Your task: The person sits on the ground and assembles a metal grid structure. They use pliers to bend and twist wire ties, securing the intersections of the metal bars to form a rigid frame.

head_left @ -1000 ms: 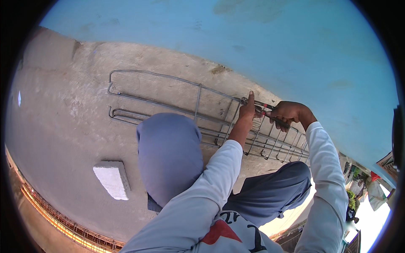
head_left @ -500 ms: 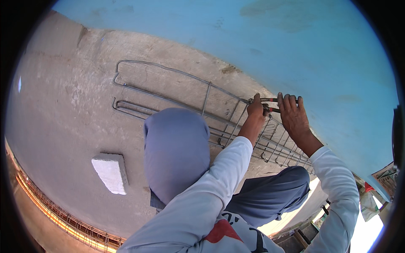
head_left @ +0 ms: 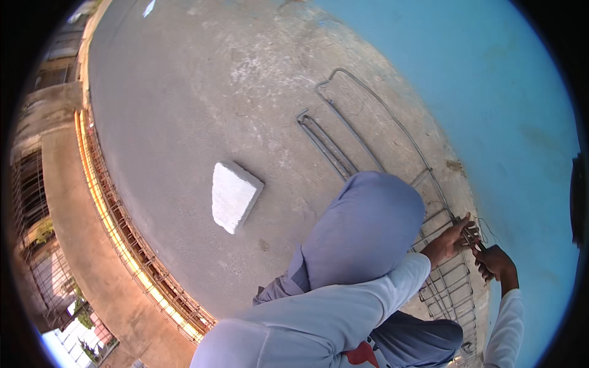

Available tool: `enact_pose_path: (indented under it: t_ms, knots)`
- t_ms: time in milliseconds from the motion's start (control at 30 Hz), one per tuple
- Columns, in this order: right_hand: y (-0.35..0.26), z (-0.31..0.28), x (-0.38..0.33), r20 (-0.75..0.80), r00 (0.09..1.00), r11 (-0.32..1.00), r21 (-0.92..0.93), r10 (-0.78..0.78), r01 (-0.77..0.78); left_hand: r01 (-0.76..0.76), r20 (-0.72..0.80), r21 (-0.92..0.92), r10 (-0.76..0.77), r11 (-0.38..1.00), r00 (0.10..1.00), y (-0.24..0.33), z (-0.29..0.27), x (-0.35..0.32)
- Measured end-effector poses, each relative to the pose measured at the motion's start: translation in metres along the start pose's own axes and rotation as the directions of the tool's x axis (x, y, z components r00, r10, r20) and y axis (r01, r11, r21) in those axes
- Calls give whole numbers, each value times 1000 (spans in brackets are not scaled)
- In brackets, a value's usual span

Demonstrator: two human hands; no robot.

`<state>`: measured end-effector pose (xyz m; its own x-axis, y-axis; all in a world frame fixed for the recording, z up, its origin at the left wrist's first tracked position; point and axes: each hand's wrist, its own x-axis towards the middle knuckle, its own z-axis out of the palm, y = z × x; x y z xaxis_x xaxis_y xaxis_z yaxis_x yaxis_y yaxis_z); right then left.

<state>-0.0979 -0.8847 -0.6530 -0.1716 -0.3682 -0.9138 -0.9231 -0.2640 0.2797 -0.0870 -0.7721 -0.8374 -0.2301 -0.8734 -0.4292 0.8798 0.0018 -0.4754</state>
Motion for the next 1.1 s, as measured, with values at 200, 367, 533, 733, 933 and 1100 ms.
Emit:
enact_pose_path:
  t_ms: [200, 367, 533, 733, 933, 1100]
  knots:
    - [27, 21, 4, 295, 951, 875, 479, -86, -69, -232, -141, -202, 206, 952, 968, -24, 8, 18]
    - [30, 43, -3, -503, 659, 790, -565, -559, 239, -262, -398, -279, 138, 924, 907, -4, 41, 24]
    - [37, 61, -7, -534, 581, 528, -825, -615, -201, -262, -527, -307, 66, 915, 847, -11, 60, 30]
    - [26, 23, 2, -389, 775, 730, -671, -498, 133, -292, -413, -221, 182, 931, 892, -13, 45, 21]
    - [22, -20, 5, 161, 987, 992, 130, -25, 4, -165, -222, -86, 143, 982, 965, -23, 35, -4]
    - [21, -11, 1, 121, 982, 984, 119, -143, 129, -231, -208, -76, 212, 970, 955, -23, 14, 24]
